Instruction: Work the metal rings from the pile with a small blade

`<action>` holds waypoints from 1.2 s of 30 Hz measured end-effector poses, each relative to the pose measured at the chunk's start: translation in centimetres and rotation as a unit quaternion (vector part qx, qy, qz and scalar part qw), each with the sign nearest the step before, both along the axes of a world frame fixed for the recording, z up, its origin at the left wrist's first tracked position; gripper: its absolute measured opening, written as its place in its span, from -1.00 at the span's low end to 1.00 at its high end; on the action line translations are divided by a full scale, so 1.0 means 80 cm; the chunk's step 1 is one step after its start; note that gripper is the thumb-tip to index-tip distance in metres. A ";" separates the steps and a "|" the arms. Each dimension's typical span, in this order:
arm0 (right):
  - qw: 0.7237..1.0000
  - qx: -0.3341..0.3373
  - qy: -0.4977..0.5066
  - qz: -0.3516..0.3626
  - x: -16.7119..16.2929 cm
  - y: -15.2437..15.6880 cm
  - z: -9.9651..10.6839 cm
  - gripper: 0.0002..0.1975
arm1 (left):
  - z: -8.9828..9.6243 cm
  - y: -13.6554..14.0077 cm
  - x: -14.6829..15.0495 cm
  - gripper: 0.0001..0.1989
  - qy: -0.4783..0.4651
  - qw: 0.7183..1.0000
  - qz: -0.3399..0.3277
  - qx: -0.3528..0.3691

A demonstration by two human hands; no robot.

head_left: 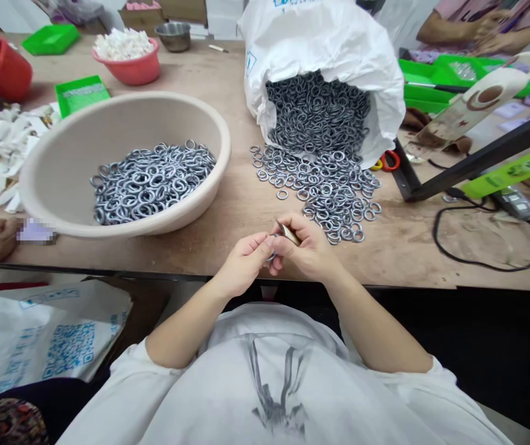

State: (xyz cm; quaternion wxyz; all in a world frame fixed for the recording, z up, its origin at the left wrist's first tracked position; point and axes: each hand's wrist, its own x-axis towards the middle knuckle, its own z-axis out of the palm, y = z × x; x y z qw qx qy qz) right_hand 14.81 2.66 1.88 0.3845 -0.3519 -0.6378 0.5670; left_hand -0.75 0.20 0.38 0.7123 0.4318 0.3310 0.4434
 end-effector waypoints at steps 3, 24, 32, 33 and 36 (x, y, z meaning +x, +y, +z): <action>0.984 0.096 -0.135 -0.059 -0.002 0.039 0.008 -0.59 | 0.024 -0.002 -0.031 -0.59 0.120 0.987 0.044 0.094; 0.986 -0.099 0.080 -0.110 -0.004 0.006 0.010 -0.49 | 0.037 0.023 -0.010 -0.65 0.398 0.849 0.126 0.325; 0.987 0.015 0.084 -0.135 -0.011 -0.016 0.002 -0.62 | 0.015 0.018 0.015 -0.54 0.063 0.989 0.081 0.105; 0.987 0.025 0.084 -0.137 -0.011 -0.016 -0.002 -0.64 | 0.015 0.018 0.018 -0.53 0.033 0.993 0.086 0.078; 0.978 0.046 0.069 -0.189 -0.015 -0.014 -0.015 -0.63 | 0.016 0.016 0.028 -0.48 -0.032 0.994 0.105 -0.005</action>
